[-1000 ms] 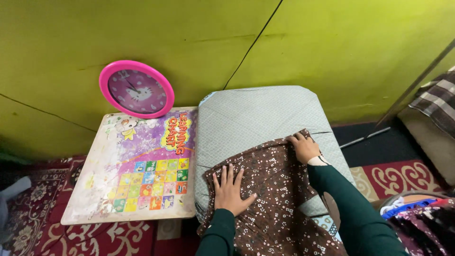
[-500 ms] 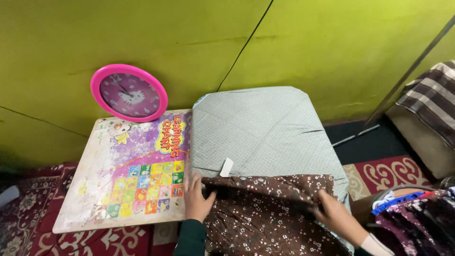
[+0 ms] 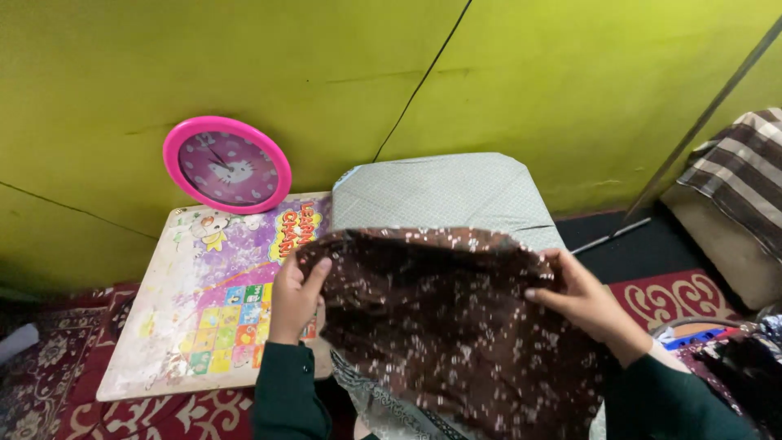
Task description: Fold a brown patterned shirt on a cushioned surface.
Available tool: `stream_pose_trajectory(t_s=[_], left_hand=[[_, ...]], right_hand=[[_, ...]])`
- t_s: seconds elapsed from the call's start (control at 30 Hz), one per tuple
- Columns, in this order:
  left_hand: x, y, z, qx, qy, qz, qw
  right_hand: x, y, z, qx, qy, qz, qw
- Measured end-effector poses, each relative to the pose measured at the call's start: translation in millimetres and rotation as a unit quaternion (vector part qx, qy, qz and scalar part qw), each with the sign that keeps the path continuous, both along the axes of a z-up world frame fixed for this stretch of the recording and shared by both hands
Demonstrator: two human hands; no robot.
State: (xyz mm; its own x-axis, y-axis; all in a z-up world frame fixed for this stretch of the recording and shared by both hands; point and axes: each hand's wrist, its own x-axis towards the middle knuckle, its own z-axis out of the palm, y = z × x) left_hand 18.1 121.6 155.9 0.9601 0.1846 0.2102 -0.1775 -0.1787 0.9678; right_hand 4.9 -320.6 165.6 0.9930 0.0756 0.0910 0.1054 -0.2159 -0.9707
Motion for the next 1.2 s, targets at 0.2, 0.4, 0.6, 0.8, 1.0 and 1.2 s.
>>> stream_pose_trajectory(t_s=[0.2,0.4,0.6,0.8,1.0,1.2], left_hand=[[2,-25,73,0.034,-0.228,0.074,0.97],[-3,-32,-70,0.261,-0.12,0.006,0.958],[-48,-55,-174,0.329,-0.037,-0.043,0.942],[-65,-46,-157,0.302,-0.022,-0.057,0.951],[-69,-33,-129,0.413,0.103,-0.075,0.902],[-39,-138,-116,0.485,-0.092,-0.079,0.866]], right_hand=[[43,-16,50,-0.292,-0.428,-0.128,0.846],[43,-42,-47,-0.485,-0.287,-0.182,0.805],[6,-81,-154,-0.607,-0.085,-0.065,0.787],[-5,-134,-154,-0.648,0.009,-0.009,0.761],[-8,-115,-104,-0.714,0.156,0.056,0.68],[1,63,-121,-0.59,-0.188,0.086,0.781]])
